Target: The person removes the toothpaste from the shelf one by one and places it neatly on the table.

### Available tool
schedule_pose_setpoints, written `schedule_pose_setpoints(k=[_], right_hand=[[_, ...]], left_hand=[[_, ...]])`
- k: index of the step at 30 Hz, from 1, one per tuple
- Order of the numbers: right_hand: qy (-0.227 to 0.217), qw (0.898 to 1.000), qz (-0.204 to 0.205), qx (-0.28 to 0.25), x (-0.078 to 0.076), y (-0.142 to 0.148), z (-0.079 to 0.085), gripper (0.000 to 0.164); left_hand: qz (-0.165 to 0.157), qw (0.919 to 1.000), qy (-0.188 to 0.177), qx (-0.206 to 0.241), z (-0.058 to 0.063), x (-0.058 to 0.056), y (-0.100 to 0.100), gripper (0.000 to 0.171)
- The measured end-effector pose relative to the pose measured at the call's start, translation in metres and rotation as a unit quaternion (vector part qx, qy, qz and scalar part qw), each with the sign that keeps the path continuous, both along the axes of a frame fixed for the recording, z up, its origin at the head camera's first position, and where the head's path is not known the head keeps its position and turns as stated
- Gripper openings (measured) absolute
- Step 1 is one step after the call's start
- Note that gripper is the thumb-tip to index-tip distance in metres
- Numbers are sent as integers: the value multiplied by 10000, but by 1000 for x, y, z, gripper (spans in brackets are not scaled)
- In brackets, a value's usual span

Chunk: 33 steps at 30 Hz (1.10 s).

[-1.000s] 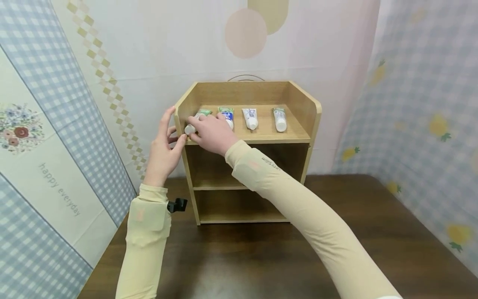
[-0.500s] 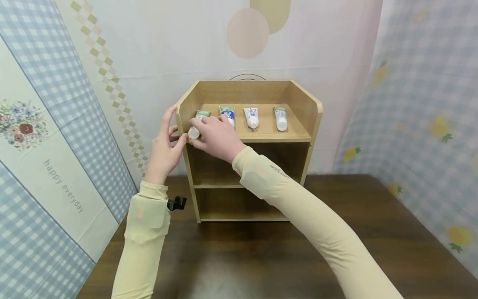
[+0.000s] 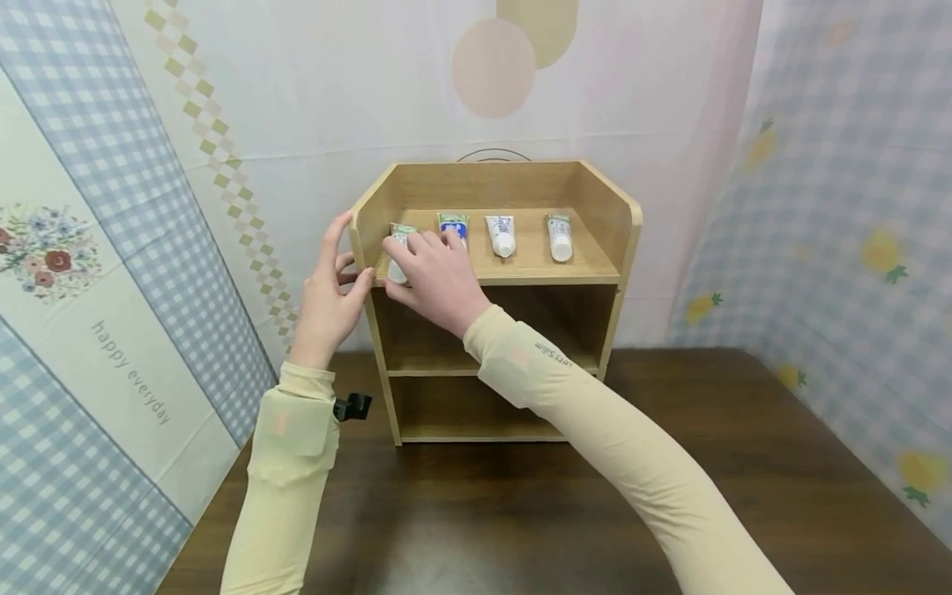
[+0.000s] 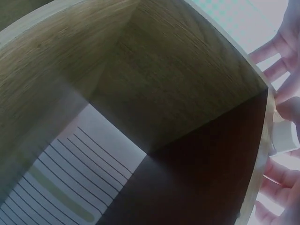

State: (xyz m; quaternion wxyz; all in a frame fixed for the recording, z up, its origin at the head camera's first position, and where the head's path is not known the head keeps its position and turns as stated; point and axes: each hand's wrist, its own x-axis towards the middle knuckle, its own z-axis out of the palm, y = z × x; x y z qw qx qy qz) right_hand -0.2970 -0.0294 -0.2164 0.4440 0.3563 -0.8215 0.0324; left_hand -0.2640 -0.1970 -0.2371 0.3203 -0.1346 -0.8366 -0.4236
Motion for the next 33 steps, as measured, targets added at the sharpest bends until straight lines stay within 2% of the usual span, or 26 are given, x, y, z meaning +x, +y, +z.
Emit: schedule_pose_setpoints(k=[4,9,17,24,29,33], right_hand=[[156,9998,-139,34,-2,1,-4,28],[372,9984,-423,-30,-2,-3,-5,33],[748,9959,-394,-307,-3,-3,-11,22],[1152,9920,-451,-257,6,10,-13,23],[911,9950,-252,-320,17,18,-11,22],[685,9962,-38,-540,24,25,-14,28]], left_hand=[[113,9999,-26,-48,-1,-3,4,70],[164,9998,-42,-113,-1,-2,5,70],[237,9996,-48,-118,-3,-2,5,70],[271,9996,-44,-5,-5,-2,8,69],[301,9995,4,-14,-5,-1,8,70],[326,9995,-32,-18,-5,-1,8,70]])
